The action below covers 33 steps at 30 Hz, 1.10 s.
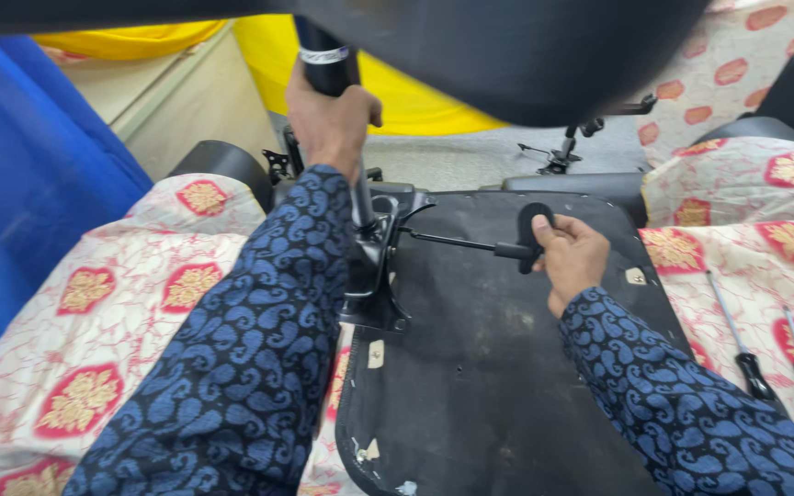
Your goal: The person removes a gas-lift column and mounting bracket from an office chair seat using a screwdriver. They loosen and remove screws from the bracket, detach the column, then unscrew fasteners from the underside of the seat and place the removed parts aside.
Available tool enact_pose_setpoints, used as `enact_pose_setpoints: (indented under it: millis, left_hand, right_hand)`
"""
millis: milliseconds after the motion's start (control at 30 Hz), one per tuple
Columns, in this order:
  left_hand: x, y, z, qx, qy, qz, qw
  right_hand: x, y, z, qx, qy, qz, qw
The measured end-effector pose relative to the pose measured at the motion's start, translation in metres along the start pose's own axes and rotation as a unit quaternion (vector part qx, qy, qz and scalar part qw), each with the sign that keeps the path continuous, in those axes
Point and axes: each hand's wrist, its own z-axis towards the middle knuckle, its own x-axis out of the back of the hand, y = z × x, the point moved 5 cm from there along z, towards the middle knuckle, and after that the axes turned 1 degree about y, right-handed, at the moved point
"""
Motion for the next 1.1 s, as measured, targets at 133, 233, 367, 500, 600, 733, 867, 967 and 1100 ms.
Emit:
enact_pose_setpoints:
  millis: [133, 233, 367, 500, 600, 733, 867, 967, 1100]
  left_hand:
    - [0.051, -0.026, 0.036, 0.066, -0.033, -0.084, 0.994]
    - [0.101, -0.045, 0.061, 0.060, -0.034, -0.078, 0.995]
    - [0.170, -0.056, 0.090, 0.018, -0.035, -0.056, 0.998]
    - [0.232, -0.069, 0.110, 0.050, -0.032, -0.037, 0.998]
    - [0.271, -0.083, 0.116, 0.068, -0.036, -0.045, 0.996]
    - [0.304, -0.101, 0.118, 0.074, -0.057, -0.066, 0.993]
    - [0.332, -0.125, 0.114, 0.109, -0.036, -0.084, 0.990]
    - [0.343, -0.139, 0.113, 0.132, -0.022, -0.088, 0.987]
    - [0.353, -0.154, 0.109, 0.144, -0.006, -0.086, 0.986]
  right_hand:
    - [-0.059, -0.004, -0.026, -0.030, -0.068, 0.036, 0.997]
    - [-0.093, -0.005, -0.049, -0.055, -0.131, 0.045, 0.989]
    - [-0.150, -0.008, -0.077, -0.085, -0.220, 0.051, 0.970]
    - [-0.197, -0.004, -0.105, -0.110, -0.289, 0.044, 0.950]
    - [-0.223, 0.000, -0.125, -0.105, -0.321, 0.044, 0.940]
    - [-0.242, 0.002, -0.135, -0.066, -0.320, -0.079, 0.942]
    - [-0.263, 0.009, -0.140, -0.051, -0.339, -0.105, 0.934]
    - [-0.273, 0.016, -0.144, -0.063, -0.336, -0.092, 0.935]
    - [-0.281, 0.025, -0.150, -0.095, -0.336, -0.093, 0.932]
